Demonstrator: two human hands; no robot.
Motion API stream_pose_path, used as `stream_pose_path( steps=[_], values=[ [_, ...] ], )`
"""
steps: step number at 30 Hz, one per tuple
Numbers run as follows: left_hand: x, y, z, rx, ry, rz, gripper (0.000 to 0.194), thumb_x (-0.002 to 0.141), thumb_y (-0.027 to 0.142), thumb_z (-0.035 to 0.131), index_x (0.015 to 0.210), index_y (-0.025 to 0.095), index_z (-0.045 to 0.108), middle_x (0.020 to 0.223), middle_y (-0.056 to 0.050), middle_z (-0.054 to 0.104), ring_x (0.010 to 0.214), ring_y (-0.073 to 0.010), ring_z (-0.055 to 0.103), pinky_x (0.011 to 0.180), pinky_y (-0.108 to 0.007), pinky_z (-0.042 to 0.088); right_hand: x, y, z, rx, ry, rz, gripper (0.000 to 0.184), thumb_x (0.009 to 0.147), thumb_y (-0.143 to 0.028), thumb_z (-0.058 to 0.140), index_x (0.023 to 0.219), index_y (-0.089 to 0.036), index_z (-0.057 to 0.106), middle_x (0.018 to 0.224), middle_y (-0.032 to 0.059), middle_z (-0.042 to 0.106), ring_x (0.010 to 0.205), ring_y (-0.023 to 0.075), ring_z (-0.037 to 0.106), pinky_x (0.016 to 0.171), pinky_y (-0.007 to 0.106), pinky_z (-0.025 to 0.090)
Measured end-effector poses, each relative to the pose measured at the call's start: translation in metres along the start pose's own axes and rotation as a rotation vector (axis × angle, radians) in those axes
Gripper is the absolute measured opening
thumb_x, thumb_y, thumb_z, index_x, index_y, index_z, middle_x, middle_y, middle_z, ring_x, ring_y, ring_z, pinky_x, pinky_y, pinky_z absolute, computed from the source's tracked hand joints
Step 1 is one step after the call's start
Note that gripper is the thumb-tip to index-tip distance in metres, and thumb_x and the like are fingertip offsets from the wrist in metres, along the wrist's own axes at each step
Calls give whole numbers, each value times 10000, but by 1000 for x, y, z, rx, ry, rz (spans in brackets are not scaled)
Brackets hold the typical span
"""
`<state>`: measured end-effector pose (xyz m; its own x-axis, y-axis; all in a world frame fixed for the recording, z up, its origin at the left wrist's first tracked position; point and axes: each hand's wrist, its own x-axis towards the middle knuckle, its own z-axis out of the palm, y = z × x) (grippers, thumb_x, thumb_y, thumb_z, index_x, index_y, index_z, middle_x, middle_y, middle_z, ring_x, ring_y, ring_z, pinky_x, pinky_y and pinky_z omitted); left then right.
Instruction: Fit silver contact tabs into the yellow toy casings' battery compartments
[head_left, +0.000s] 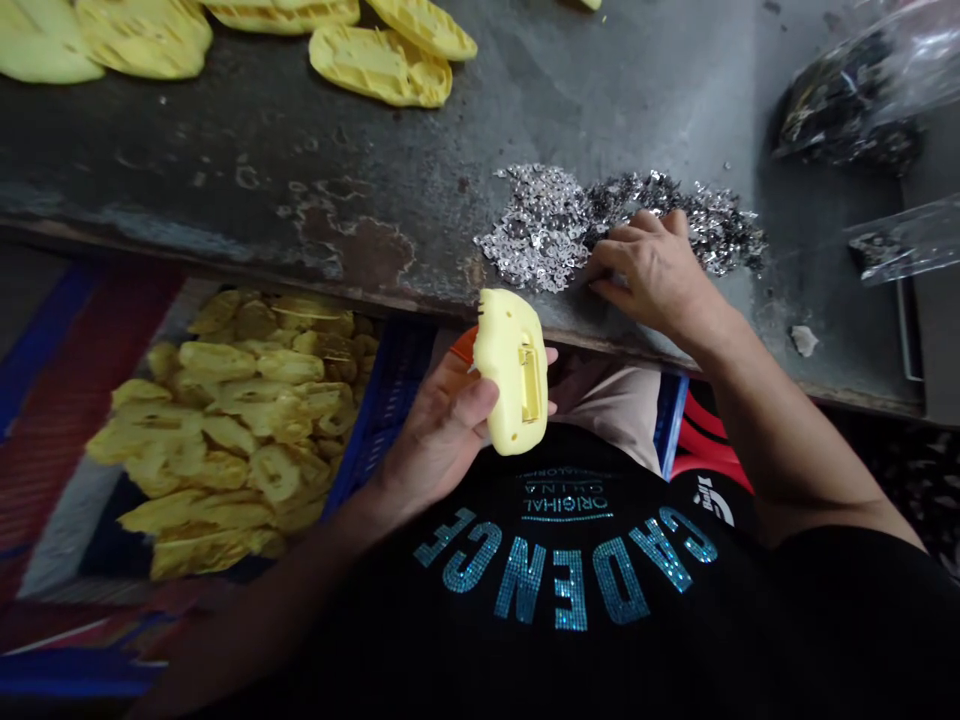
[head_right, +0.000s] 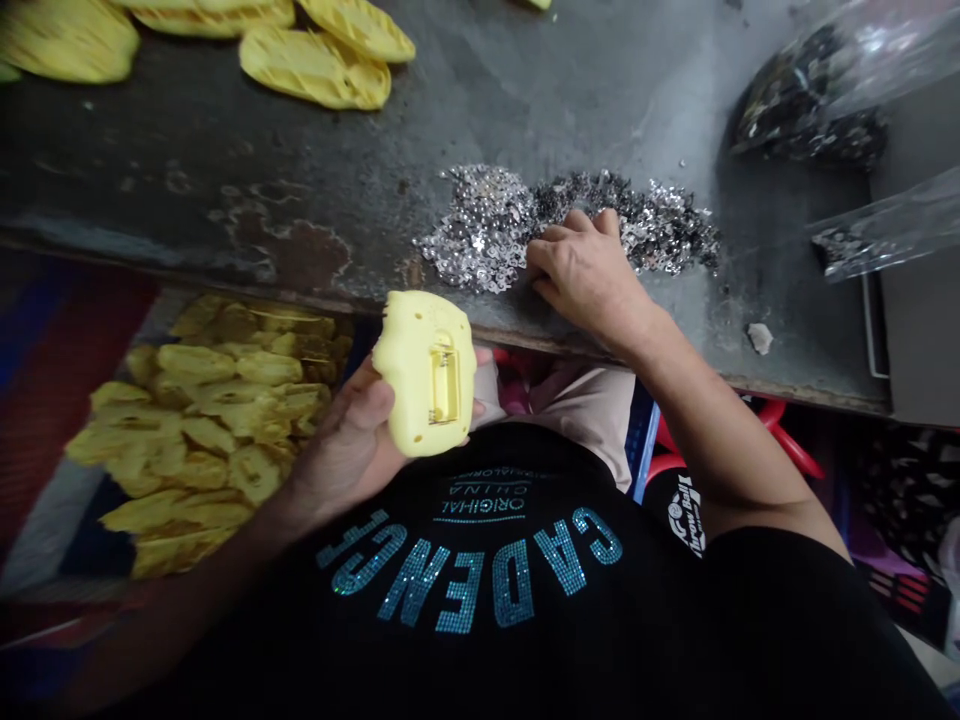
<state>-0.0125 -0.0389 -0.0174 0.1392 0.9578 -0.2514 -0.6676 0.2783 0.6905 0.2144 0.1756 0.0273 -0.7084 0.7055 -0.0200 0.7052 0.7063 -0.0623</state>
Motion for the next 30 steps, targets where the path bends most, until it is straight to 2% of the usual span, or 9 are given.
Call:
stream_pose_path(
  steps=[3,7,11,13,17,20,23,26,30],
  values=[
    [-2,2,0,6,4,18,714,1067,526,915,1697,293,674,1586,-117,848,1347,-281,855,1046,-371,753,-9,-1,-4,30,-11,-63,183,1079,-216,655,1006,-258,818,1072,94,843,1149,366,659,1065,570,405],
    [-4,4,-3,-1,-32,38,689,1086,517,893,1699,287,680,1566,-102,859,1214,-243,883,994,-341,749,-38,-7,-6,56,-34,-81,202,1099,-245,653,953,-261,791,988,77,812,1081,338,635,1040,552,398],
    [-4,2,-4,-7,-42,27,758,1091,514,882,1765,293,616,1629,-125,826,1393,-312,842,1022,-353,736,-69,-11,-7,109,-38,-49,203,1119,-279,665,963,-267,794,979,62,810,1046,321,633,1018,531,403],
    [-2,1,-3,-13,-31,13,784,1086,508,890,1778,286,597,1631,-133,825,1415,-307,833,1037,-349,736,-76,-11,-6,129,12,-1,209,1140,-294,652,1010,-268,814,1003,68,814,1045,321,637,1025,535,412],
    [0,2,3,-4,-6,5,739,1060,542,920,1690,254,661,1583,-137,850,1299,-277,869,985,-348,754,-58,-8,-1,91,113,51,219,1156,-292,625,1152,-271,843,1103,105,814,1130,368,645,1067,586,419],
    [0,3,6,20,5,14,691,1048,553,932,1630,258,703,1557,-119,864,1267,-278,878,990,-360,752,-35,-4,4,41,79,5,187,1138,-286,642,1154,-272,828,1165,116,817,1185,389,644,1088,611,417],
    [-2,3,6,33,-10,43,669,1052,534,927,1624,261,713,1551,-119,866,1333,-296,864,1013,-371,746,-21,-1,5,0,42,-26,183,1117,-258,642,1108,-260,825,1159,128,827,1193,395,641,1097,614,408],
    [-4,2,4,51,-9,54,694,1059,552,919,1651,257,710,1569,-130,857,1373,-311,851,994,-368,749,-21,0,2,-10,23,-55,185,1088,-233,649,1078,-246,833,1126,133,839,1172,397,641,1086,611,393],
    [-6,1,3,53,-15,66,716,1039,586,934,1651,277,727,1555,-116,869,1294,-291,885,927,-348,763,-37,-5,-2,7,-32,-76,160,1072,-229,669,1030,-253,822,1045,108,841,1107,367,642,1050,565,384]
  ],
)
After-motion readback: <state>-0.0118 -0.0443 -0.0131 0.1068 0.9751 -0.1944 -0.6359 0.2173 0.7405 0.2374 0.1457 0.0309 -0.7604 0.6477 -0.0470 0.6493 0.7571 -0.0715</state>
